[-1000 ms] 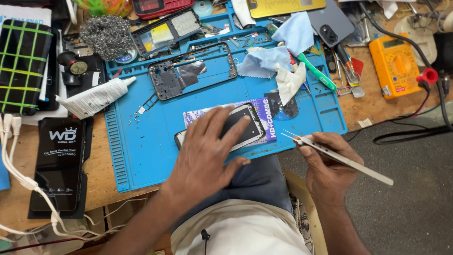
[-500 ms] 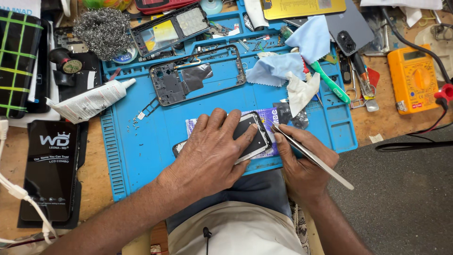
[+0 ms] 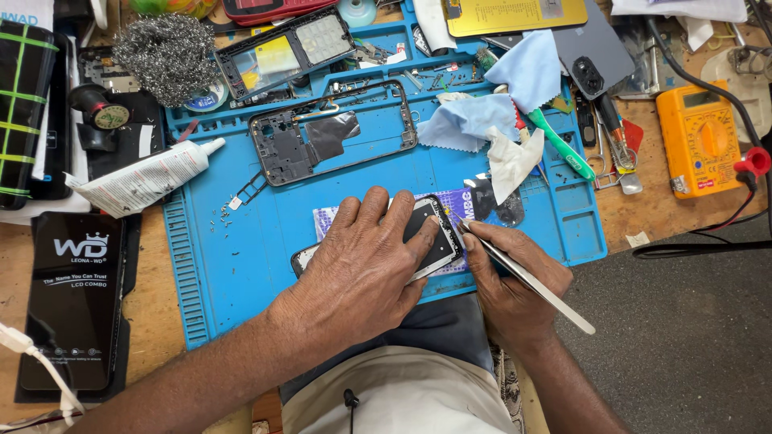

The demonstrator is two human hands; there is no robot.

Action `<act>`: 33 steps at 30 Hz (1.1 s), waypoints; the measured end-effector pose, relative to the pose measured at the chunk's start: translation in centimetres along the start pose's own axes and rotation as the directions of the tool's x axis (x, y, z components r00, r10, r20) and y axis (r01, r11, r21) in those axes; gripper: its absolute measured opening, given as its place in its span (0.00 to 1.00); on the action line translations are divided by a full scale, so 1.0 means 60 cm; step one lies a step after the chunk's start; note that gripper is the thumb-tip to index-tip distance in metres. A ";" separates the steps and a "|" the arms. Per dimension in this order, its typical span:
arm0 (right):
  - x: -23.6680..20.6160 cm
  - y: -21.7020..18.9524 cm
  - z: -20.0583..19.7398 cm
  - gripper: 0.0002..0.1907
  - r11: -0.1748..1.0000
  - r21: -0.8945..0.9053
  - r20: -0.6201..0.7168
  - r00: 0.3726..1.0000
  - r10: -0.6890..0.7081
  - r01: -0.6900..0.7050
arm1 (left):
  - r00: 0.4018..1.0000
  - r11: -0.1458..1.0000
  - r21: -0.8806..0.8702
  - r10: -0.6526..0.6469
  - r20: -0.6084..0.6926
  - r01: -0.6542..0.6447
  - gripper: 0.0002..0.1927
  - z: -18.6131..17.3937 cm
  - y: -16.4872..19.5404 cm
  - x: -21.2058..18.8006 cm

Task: The person uses a metal spudger to carefully pry and separate the screen assembly from the phone frame. They repeatedly lift the screen, scrape along the edges, and wipe the surface with a cloth while working on a blue mat.

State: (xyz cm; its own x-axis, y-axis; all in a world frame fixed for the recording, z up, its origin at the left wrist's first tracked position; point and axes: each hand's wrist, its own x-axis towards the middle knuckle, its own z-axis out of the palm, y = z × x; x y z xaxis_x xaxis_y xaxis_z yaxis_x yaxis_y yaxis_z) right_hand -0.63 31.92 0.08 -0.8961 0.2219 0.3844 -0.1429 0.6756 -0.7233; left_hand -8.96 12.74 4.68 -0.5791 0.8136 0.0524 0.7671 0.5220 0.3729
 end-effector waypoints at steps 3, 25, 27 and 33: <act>0.003 -0.002 0.004 0.09 0.999 -0.018 -0.003 0.999 -0.032 0.032 | 1.000 1.000 0.005 0.005 -0.004 -0.005 0.33 -0.001 -0.001 0.001; 0.008 -0.035 0.010 0.10 0.995 -0.069 -0.009 0.997 -0.076 0.075 | 0.999 1.000 0.014 0.020 -0.029 -0.019 0.31 -0.009 0.007 -0.012; 0.010 -0.046 0.011 0.09 0.993 -0.055 -0.038 0.994 -0.104 0.101 | 0.999 1.000 0.009 0.011 -0.045 -0.011 0.29 -0.013 0.006 -0.012; 0.014 -0.051 0.013 0.10 0.995 -0.071 0.015 0.997 -0.075 0.076 | 0.994 0.999 0.010 0.041 -0.102 -0.040 0.30 -0.012 0.002 -0.020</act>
State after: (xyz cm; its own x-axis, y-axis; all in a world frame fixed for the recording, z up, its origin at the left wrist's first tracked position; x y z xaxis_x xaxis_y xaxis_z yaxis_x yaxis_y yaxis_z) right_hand -1.26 29.51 2.14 -0.8893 0.1600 0.4285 -0.1801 0.7387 -0.6495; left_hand -8.35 11.64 5.34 -0.5724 0.8038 0.1621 0.7923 0.4914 0.3616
